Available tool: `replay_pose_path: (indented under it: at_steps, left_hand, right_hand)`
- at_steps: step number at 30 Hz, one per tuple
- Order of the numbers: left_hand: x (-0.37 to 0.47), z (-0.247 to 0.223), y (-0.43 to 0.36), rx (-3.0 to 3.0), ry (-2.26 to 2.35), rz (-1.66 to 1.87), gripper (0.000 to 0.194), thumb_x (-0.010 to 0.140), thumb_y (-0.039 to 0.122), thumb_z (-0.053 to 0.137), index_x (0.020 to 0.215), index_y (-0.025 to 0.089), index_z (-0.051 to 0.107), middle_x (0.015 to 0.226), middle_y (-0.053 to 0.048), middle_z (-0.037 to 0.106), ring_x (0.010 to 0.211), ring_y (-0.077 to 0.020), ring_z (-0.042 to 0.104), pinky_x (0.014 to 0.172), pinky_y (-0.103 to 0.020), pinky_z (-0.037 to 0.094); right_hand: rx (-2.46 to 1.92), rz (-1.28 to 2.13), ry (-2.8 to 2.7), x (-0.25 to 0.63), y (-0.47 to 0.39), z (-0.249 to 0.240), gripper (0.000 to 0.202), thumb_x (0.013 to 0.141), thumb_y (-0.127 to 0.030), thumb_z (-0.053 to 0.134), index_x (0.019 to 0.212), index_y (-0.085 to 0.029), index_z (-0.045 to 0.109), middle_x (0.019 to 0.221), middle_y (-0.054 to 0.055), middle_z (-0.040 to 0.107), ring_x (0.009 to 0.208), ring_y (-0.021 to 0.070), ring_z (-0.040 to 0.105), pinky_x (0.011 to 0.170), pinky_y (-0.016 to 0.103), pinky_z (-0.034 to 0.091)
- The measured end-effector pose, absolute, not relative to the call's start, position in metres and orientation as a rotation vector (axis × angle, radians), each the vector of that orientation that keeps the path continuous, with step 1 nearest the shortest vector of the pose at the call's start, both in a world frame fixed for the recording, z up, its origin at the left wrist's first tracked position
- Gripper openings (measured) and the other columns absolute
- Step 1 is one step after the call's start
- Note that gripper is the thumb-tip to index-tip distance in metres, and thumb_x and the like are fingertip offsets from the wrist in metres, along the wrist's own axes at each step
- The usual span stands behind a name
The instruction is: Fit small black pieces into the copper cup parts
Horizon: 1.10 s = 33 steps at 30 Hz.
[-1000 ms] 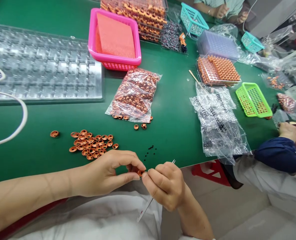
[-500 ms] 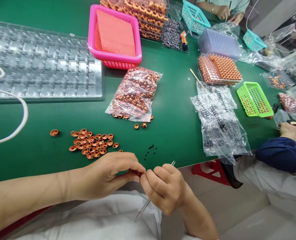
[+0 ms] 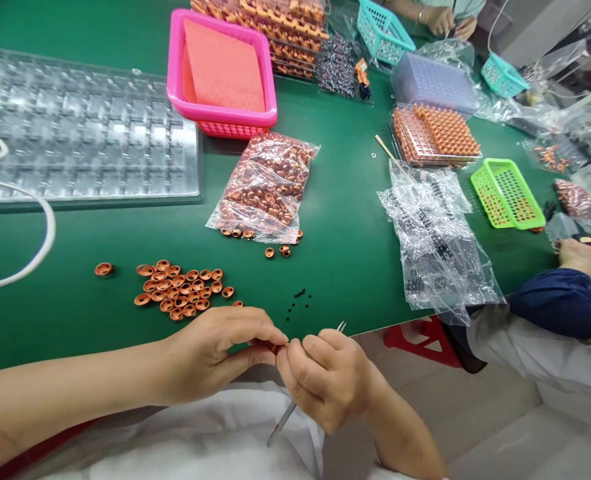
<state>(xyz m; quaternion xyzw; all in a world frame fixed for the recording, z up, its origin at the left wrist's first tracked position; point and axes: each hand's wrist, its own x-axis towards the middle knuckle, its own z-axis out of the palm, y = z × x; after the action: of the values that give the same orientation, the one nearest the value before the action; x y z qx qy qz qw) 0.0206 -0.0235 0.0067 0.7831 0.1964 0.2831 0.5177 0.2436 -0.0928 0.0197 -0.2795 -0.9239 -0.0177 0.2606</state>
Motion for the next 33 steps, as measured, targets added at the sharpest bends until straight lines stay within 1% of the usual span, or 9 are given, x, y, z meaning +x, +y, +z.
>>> replay_pose_path:
  at_steps: [5, 10, 17, 22, 26, 28, 31, 33]
  left_hand:
    - [0.0205, 0.0057, -0.0261, 1.864, 0.484, 0.658, 0.014, 0.093, 0.011, 0.062, 0.102, 0.013, 0.073, 0.083, -0.005, 0.076, 0.071, -0.0124, 0.069, 0.067, -0.018, 0.052]
    - [0.0197, 0.0066, -0.027, 1.849, 0.5, 0.621, 0.015, 0.093, 0.011, 0.06, 0.1, 0.016, 0.073, 0.084, -0.004, 0.077, 0.072, -0.0127, 0.07, 0.067, -0.019, 0.053]
    - [0.0203, 0.01, -0.0257, 1.79, 0.499, 0.605, 0.017, 0.09, 0.009, 0.06, 0.099, 0.016, 0.072, 0.084, -0.004, 0.077, 0.071, -0.0126, 0.07, 0.068, -0.02, 0.054]
    - [0.0204, 0.0081, -0.0283, 1.744, 0.518, 0.609, 0.016, 0.089, 0.008, 0.06, 0.097, 0.013, 0.073, 0.083, -0.006, 0.076, 0.071, -0.0127, 0.07, 0.067, -0.019, 0.055]
    - [0.0209, 0.008, -0.0285, 1.724, 0.524, 0.63, 0.014, 0.09, 0.01, 0.061, 0.097, 0.013, 0.074, 0.081, -0.006, 0.076, 0.07, -0.0127, 0.07, 0.067, -0.019, 0.055]
    - [0.0212, 0.0085, -0.0281, 1.724, 0.522, 0.632, 0.014, 0.09, 0.01, 0.062, 0.096, 0.013, 0.074, 0.081, -0.006, 0.076, 0.07, -0.0124, 0.069, 0.067, -0.019, 0.055]
    - [0.0209, 0.0099, -0.0274, 1.719, 0.517, 0.634, 0.013, 0.09, 0.01, 0.063, 0.096, 0.013, 0.074, 0.082, -0.006, 0.076, 0.069, -0.0119, 0.069, 0.067, -0.018, 0.054]
    - [0.0203, 0.0107, -0.0271, 1.713, 0.521, 0.627, 0.013, 0.09, 0.01, 0.062, 0.095, 0.014, 0.073, 0.081, -0.005, 0.076, 0.069, -0.0118, 0.069, 0.067, -0.018, 0.054]
  right_hand:
    - [-0.711, -0.054, -2.525, 0.2449, -0.0917, 0.0206, 0.03, 0.094, -0.007, 0.044, 0.101, -0.001, 0.073, 0.099, 0.015, 0.069, 0.078, 0.0189, 0.061, 0.058, 0.033, 0.043]
    - [-0.69, -0.038, -2.538, 0.2464, -0.0935, 0.0192, 0.032, 0.093, -0.007, 0.043, 0.1, -0.003, 0.074, 0.101, 0.017, 0.069, 0.08, 0.0193, 0.063, 0.059, 0.032, 0.047]
    - [-0.685, 0.01, -2.536, 0.2462, -0.0935, 0.0175, 0.032, 0.092, -0.006, 0.043, 0.099, -0.004, 0.074, 0.097, 0.015, 0.07, 0.082, 0.0197, 0.065, 0.059, 0.032, 0.053]
    - [-0.68, -0.006, -2.532, 0.2462, -0.0938, 0.0155, 0.029, 0.092, -0.008, 0.046, 0.098, -0.006, 0.074, 0.099, 0.014, 0.069, 0.083, 0.0185, 0.064, 0.061, 0.03, 0.052]
    - [-0.692, -0.004, -2.494, 0.2454, -0.0931, 0.0152, 0.035, 0.094, -0.009, 0.04, 0.097, -0.007, 0.074, 0.1, 0.015, 0.068, 0.081, 0.0183, 0.063, 0.06, 0.03, 0.051]
    - [-0.68, -0.009, -2.48, 0.2449, -0.0923, 0.0154, 0.036, 0.094, -0.008, 0.039, 0.096, -0.005, 0.074, 0.099, 0.016, 0.068, 0.081, 0.0188, 0.063, 0.059, 0.03, 0.051]
    - [-0.647, -0.008, -2.479, 0.2446, -0.0903, 0.0155, 0.032, 0.091, -0.007, 0.042, 0.096, -0.002, 0.074, 0.097, 0.018, 0.068, 0.08, 0.0201, 0.064, 0.058, 0.032, 0.051]
    - [-0.633, -0.005, -2.476, 0.2444, -0.0888, 0.0156, 0.031, 0.09, -0.007, 0.044, 0.095, -0.002, 0.074, 0.095, 0.017, 0.068, 0.079, 0.02, 0.063, 0.058, 0.032, 0.052]
